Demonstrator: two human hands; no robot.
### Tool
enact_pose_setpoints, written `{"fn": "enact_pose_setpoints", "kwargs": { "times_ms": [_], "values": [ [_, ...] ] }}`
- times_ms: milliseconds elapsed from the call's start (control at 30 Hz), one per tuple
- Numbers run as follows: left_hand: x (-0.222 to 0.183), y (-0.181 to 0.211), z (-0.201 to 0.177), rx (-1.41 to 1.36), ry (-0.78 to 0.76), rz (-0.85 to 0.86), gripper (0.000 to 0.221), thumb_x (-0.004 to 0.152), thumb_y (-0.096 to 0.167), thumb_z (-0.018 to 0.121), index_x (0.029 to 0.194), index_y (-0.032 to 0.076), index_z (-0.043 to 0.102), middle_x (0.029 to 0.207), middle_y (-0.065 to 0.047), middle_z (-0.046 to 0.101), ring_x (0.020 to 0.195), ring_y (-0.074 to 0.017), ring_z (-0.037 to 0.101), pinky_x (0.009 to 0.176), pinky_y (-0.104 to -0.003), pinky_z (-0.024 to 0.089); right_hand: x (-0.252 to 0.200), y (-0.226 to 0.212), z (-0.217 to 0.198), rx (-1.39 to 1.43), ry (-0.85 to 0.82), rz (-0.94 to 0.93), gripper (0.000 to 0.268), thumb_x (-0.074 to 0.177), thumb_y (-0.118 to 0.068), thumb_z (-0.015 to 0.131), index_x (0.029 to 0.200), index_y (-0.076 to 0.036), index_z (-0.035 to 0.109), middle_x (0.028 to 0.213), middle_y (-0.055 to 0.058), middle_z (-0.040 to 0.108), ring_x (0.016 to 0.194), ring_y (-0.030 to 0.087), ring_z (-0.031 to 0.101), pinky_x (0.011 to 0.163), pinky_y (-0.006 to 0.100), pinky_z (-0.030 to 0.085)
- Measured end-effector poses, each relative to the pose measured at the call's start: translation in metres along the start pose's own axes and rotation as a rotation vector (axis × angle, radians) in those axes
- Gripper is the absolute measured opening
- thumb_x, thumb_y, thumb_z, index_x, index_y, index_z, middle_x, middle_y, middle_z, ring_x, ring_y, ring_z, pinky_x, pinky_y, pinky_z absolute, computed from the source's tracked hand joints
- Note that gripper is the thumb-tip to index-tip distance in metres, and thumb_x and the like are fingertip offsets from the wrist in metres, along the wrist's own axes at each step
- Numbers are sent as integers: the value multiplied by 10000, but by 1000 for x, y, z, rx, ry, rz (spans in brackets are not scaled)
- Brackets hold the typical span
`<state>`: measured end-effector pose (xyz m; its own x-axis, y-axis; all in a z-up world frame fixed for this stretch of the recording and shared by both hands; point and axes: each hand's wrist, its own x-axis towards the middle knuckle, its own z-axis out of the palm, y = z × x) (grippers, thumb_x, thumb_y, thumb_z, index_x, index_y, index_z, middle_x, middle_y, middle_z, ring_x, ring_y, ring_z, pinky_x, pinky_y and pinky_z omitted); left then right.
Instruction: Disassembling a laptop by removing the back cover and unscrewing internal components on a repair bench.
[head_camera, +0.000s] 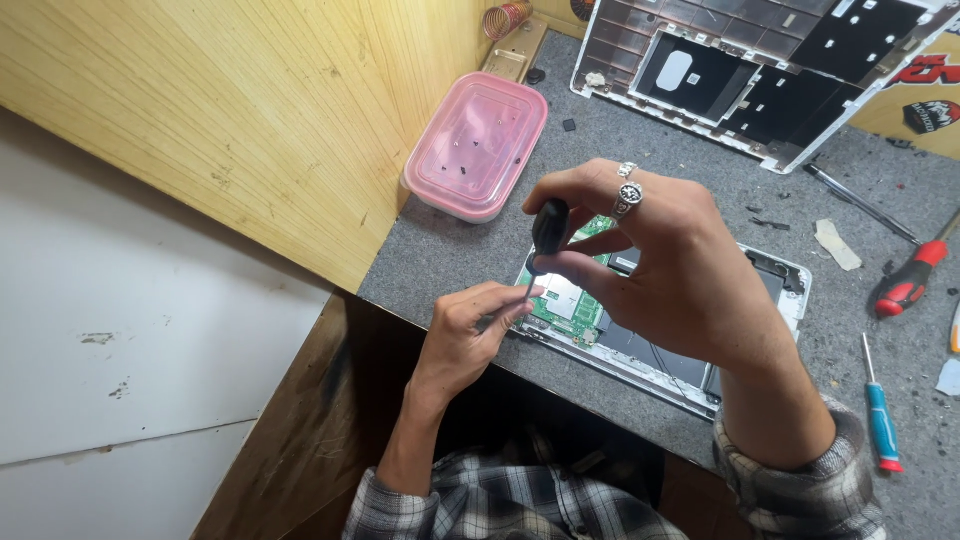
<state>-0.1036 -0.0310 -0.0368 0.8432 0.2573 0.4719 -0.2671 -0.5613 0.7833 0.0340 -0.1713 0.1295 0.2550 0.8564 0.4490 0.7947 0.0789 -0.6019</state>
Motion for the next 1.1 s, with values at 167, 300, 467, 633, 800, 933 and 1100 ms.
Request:
{"fn": "enact_pose_setpoints", "kwargs": {
  "times_ms": [167,300,467,633,800,933,1100],
  "values": [
    [-2,-2,0,21,-6,2,280,981,82,688,1260,109,686,1112,-60,778,906,-139,754,766,-239,612,-1,0,0,13,-4,28,362,855,-35,832,1159,-75,641,1023,53,727,871,145,734,734,253,662],
    [-1,-3,2,29,-4,6,284,972,81,696,1254,109,686,1107,-60,779,914,-141,757,777,-243,619,-1,0,-1,15,-9,16,373,847,-35,839,1159,-64,635,1030,66,731,887,156,743,734,264,669],
    [-1,1,1,-10,-6,13,254,975,64,686,1227,82,699,1122,-73,775,956,-167,768,839,-265,624,-1,2,0,22,-11,19,381,837,-30,849,1152,-71,639,1020,54,731,894,142,744,741,265,676],
    [0,-13,6,-27,-10,74,241,918,21,743,1157,49,718,1043,-80,787,929,-184,778,839,-276,646,4,-3,-15,-196,-178,110,214,834,-102,783,949,-116,603,738,-12,696,645,138,688,656,294,581],
    [-5,-23,9,-29,-25,104,276,910,24,763,1178,58,713,1016,-91,783,860,-179,764,795,-262,658,61,-44,-20,-925,-845,357,376,877,-306,528,557,-160,396,515,-3,293,515,188,238,491,363,247],
    [-7,-29,11,-84,40,123,232,932,-15,720,1162,12,709,1046,-110,783,911,-206,788,832,-277,668,92,-50,1,-969,-1113,302,288,908,-61,488,641,-127,573,555,-51,429,496,128,348,439,287,311],
    [0,-28,15,-164,118,124,137,929,13,724,1063,-12,736,943,-115,784,825,-210,779,782,-284,662,81,-37,4,-983,-1126,85,340,1071,-37,495,776,-92,655,612,-71,498,491,85,389,427,286,379]
  ]
}}
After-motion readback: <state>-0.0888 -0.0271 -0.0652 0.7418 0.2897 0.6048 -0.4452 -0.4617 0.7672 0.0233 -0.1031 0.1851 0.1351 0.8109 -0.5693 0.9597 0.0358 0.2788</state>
